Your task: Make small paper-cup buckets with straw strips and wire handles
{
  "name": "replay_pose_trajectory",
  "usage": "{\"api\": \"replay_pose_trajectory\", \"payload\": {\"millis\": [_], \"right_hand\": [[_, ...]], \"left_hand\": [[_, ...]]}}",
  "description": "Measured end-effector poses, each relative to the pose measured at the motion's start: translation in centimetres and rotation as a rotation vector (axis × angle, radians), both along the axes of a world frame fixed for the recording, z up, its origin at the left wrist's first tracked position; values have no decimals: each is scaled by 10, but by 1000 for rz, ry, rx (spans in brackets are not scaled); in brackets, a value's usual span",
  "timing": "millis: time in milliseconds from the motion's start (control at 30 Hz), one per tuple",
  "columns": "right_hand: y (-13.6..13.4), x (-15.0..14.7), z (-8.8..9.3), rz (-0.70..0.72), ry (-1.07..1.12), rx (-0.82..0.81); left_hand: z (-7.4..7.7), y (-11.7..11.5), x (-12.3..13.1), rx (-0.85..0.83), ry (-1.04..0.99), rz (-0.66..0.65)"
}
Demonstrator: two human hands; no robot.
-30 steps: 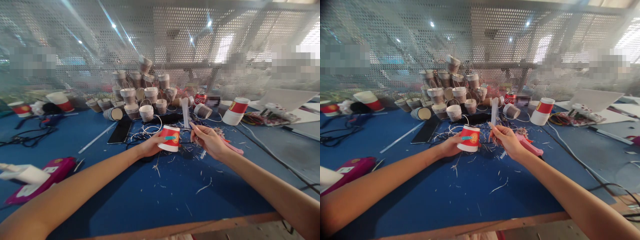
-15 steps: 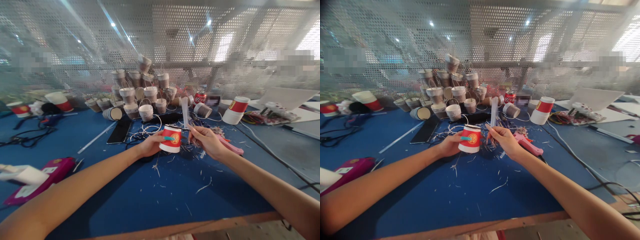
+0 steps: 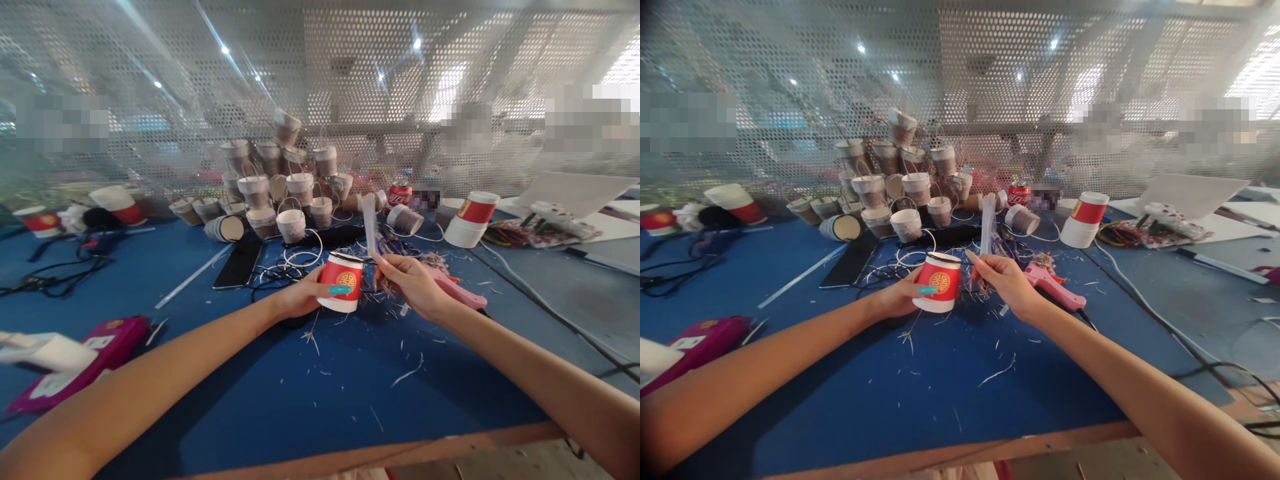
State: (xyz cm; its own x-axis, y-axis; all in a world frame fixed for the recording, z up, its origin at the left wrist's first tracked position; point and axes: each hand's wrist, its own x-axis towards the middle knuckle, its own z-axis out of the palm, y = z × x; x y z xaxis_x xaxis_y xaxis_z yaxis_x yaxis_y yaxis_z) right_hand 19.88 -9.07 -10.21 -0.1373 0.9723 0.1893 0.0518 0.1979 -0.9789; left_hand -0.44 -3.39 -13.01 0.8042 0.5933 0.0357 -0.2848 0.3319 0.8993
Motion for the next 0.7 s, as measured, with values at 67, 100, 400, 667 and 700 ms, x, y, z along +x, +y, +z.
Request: {"api": "replay_pose_trajectory", "payload": {"millis": [67, 100, 400, 667, 700], "right_hand": [[0, 0, -1, 5, -3, 6], [0, 1, -1, 7, -1, 7], [-1, 0, 0, 25, -1, 2], [-3, -2, 2, 22, -11, -17], [-4, -3, 2, 16, -17, -21]], "left_hand": [[2, -1, 1, 8, 22, -7], [3, -2, 1, 10, 27, -9], [3, -3, 1, -18, 17, 3], [2, -2, 2, 6, 8, -34], [2, -2, 2, 7, 8, -37]]}}
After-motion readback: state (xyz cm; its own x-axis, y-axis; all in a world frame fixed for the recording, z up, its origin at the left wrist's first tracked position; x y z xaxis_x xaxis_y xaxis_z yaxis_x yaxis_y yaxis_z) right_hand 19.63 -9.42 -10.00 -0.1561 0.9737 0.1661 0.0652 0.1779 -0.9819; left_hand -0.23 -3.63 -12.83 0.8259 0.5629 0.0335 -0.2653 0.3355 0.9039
